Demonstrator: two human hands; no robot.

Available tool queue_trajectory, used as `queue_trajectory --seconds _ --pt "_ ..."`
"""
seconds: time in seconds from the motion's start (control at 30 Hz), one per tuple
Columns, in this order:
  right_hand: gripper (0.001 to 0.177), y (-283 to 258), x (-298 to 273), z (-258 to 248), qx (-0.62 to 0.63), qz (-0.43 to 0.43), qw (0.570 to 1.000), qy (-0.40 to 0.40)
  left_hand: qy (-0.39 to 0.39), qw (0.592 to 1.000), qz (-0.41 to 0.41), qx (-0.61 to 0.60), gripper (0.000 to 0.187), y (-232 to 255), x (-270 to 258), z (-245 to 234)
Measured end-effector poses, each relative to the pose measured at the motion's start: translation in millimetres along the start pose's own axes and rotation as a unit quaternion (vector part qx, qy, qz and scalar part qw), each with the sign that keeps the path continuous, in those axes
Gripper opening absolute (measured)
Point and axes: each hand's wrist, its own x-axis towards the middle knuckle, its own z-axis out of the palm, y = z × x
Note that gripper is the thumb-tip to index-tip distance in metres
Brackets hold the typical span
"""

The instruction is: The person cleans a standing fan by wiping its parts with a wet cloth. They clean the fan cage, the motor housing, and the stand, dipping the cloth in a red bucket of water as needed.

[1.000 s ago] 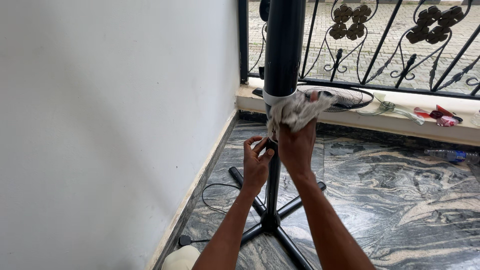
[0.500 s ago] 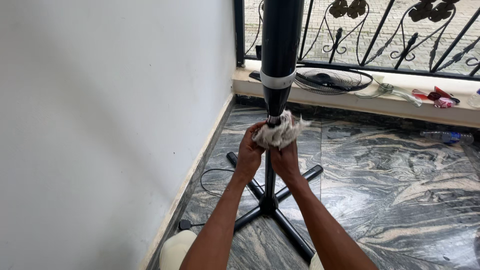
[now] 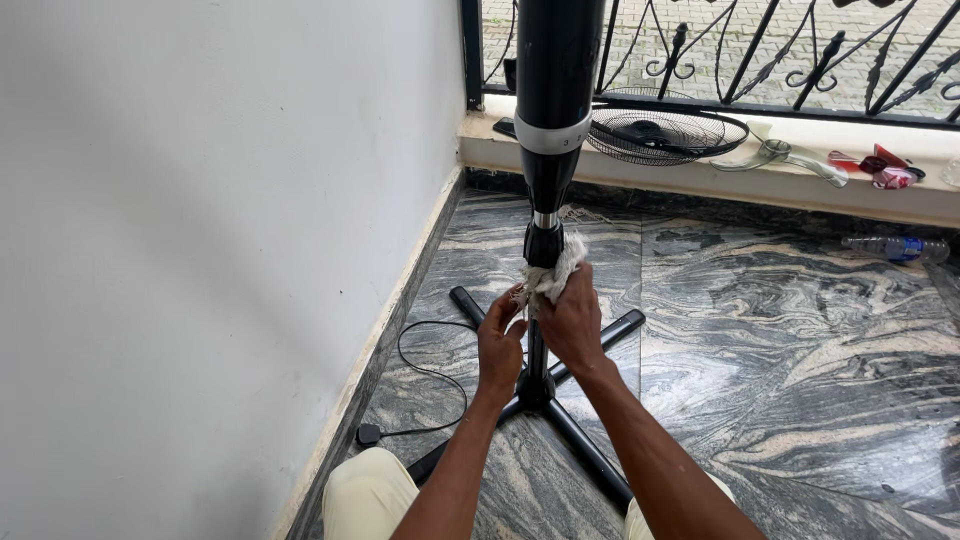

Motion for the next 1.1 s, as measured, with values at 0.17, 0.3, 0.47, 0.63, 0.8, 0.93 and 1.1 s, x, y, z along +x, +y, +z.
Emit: queue_trajectory --seconds 0.17,0.3,0.47,0.63,0.8,0.93,1.1 --pt "0.039 18.4 -37.5 4.2 -0.185 0.018 0.977 -0.103 0.025 0.999 -0.042 -0.020 0.047 -2.9 -17.7 5.0" --pt "0.048 9.6 -55.2 -12.0 -0.166 0.166 0.930 -0.283 0.023 0.999 -0.047 -0.017 0.061 8.3 -56.8 9.7" --pt "0.071 -21.7 -67.8 -48.3 0.213 0.248 0.856 -0.400 0.088 0.963 -0.196 -0.161 0.058 4.7 -70.3 8.1" --pt "0.044 -25.9 -51.2 -80.6 0.279 0.325 0.878 -0.211 0.198 0.881 -0.276 -0.330 0.052 14.5 -36.2 -6.6" --pt "0.036 -26.6 -25.0 -103.0 0.279 0.227 0.932 -0.037 0.146 0.955 0.032 -0.256 0.075 78.9 20.5 22.5" --pt "0.038 -36.8 -3.3 -104.8 0.289 0.153 0.944 -0.030 0.076 0.976 0.205 -0.015 0.079 104.8 45.2 74.3" --pt "0.045 -55.0 11.3 -86.8 0.326 0.161 0.930 -0.059 0.080 0.938 0.294 0.165 0.056 63.9 37.5 73.3"
